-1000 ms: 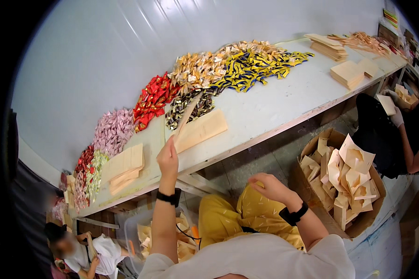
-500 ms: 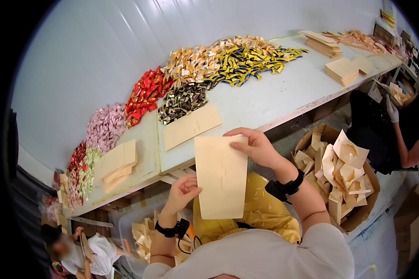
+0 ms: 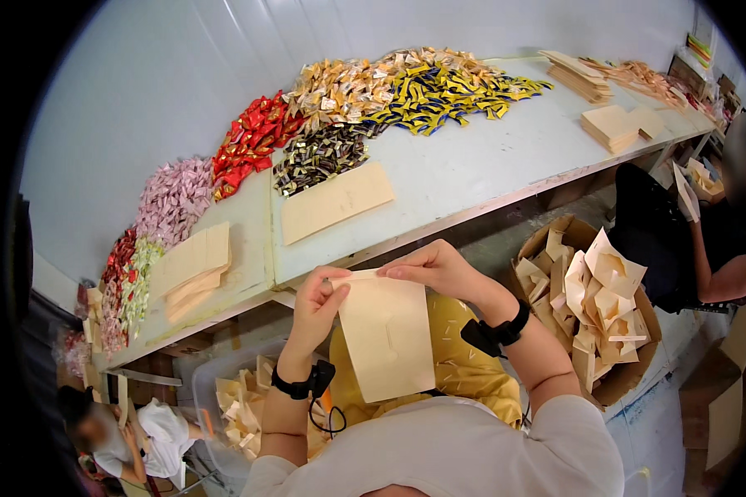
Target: The person repeatedly folds flat beige paper sheets into small pouches by hand, pressing the edges to form creases and tucking flaps to close them. Finished pouches are placed into a clear plastic bin on the floor.
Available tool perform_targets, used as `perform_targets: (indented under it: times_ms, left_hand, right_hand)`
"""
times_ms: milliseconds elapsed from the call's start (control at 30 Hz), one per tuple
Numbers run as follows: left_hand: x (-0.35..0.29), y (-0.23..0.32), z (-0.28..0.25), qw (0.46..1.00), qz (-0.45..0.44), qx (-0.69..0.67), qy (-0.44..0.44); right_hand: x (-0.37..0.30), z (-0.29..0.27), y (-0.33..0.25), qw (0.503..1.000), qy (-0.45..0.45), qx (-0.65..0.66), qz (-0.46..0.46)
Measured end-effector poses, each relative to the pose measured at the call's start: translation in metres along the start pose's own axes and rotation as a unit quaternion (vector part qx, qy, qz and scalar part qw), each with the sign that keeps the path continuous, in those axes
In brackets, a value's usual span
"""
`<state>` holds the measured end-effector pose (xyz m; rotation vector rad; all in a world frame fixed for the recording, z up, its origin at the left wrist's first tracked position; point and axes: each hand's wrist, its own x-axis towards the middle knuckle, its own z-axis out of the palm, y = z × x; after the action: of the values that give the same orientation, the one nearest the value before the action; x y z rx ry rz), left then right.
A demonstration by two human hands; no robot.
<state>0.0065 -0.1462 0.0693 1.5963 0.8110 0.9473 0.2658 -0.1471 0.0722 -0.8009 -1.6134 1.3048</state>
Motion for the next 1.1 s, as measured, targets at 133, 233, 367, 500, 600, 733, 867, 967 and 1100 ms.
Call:
perform_targets:
  times_ms: [133, 233, 367, 500, 600, 733, 867, 967, 1100]
  left_hand:
    - [-0.002, -0.004, 0.000, 1.000, -0.004, 0.011, 0.016]
    - [-0.001, 0.013, 0.015, 0.996, -0.034, -0.077, 0.040]
    - [0.006, -0.012, 0.009, 0.999, -0.028, -0.001, 0.045]
    - [0.007, -0.013, 0.008, 0.995, -0.043, 0.072, 0.048]
    - [0.007, -0.009, 0.011, 0.993, -0.049, 0.094, 0.043]
    - [0.006, -0.008, 0.012, 0.995, -0.037, 0.089, 0.018]
    - [0.004, -0.010, 0.013, 0.981, 0.028, 0.188, 0.042]
    - [-0.004, -0.007, 0.021, 0.940, 0.141, 0.301, 0.072]
    - [-0.008, -0.006, 0.027, 0.873, 0.268, 0.403, 0.061]
  right_hand:
    - [0.001, 0.012, -0.002, 0.994, 0.053, 0.055, 0.072]
    - [0.003, 0.016, 0.009, 0.991, 0.086, 0.070, 0.080]
    - [0.004, 0.024, 0.013, 0.995, 0.080, -0.002, 0.057]
    - [0.005, 0.026, 0.014, 0.988, 0.082, -0.128, 0.001]
    - [0.004, 0.025, 0.008, 0.968, 0.063, -0.241, -0.033]
    - [0.003, 0.022, 0.002, 0.887, 0.013, -0.444, -0.125]
    - [0.000, 0.028, 0.020, 0.956, 0.089, -0.269, -0.080]
    - [-0.001, 0.028, 0.027, 0.992, 0.107, 0.038, 0.048]
    - [-0.001, 0.023, 0.024, 0.985, 0.066, 0.119, 0.103]
